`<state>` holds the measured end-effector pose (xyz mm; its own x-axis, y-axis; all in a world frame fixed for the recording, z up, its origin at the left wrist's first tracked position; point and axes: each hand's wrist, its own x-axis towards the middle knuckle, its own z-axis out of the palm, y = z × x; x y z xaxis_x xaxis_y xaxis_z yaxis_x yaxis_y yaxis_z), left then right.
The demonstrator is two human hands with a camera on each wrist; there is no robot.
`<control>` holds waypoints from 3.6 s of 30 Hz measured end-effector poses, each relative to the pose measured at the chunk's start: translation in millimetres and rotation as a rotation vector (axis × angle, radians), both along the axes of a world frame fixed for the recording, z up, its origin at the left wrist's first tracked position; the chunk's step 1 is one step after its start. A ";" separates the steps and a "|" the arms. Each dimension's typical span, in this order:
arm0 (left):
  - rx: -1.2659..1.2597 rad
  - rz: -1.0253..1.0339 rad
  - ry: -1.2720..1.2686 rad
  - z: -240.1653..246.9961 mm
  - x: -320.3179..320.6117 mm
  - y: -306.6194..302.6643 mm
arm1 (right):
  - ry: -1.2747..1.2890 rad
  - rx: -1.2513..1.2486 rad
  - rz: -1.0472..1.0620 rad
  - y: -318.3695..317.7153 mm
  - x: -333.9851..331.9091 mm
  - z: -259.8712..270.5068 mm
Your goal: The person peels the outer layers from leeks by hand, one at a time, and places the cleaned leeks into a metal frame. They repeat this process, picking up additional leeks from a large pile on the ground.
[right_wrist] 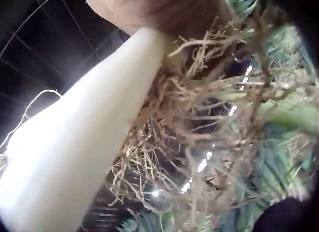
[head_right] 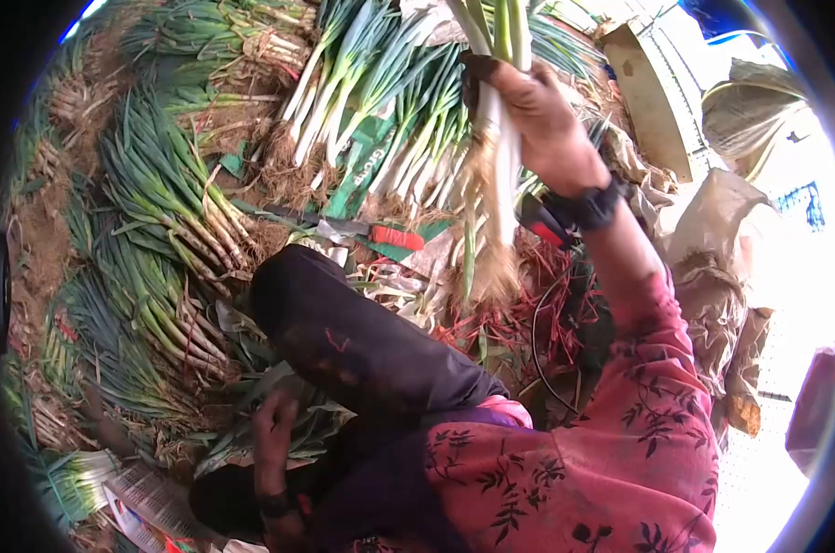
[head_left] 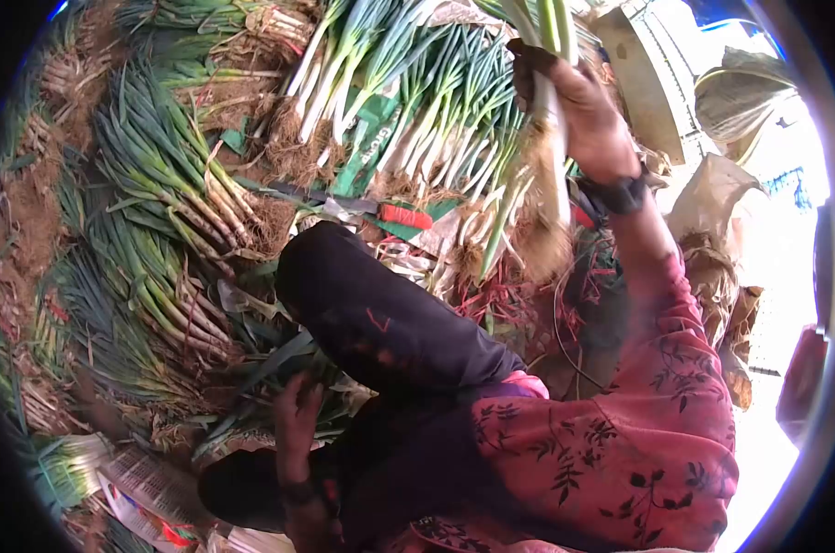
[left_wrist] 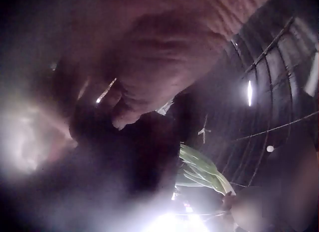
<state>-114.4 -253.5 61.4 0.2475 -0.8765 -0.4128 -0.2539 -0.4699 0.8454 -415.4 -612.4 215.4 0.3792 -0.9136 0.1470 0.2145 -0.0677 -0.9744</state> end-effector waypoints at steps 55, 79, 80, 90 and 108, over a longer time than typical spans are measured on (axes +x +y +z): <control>0.169 0.489 -0.129 -10.7 68.3 138.9 | 0.952 -0.615 0.859 -27.9 170.7 -312.6; 0.059 0.495 -0.340 49.1 151.2 258.7 | 0.775 -0.819 1.350 324.7 598.4 -378.4; 0.050 0.503 -0.328 52.2 152.9 258.5 | 0.793 -0.658 1.268 344.2 603.1 -388.5; 0.200 0.419 -0.204 49.3 176.9 279.4 | 0.816 -1.929 1.178 448.3 669.6 -425.8; -0.157 0.700 -0.426 1.6 148.6 270.7 | 0.542 -1.377 1.663 283.8 485.2 -315.1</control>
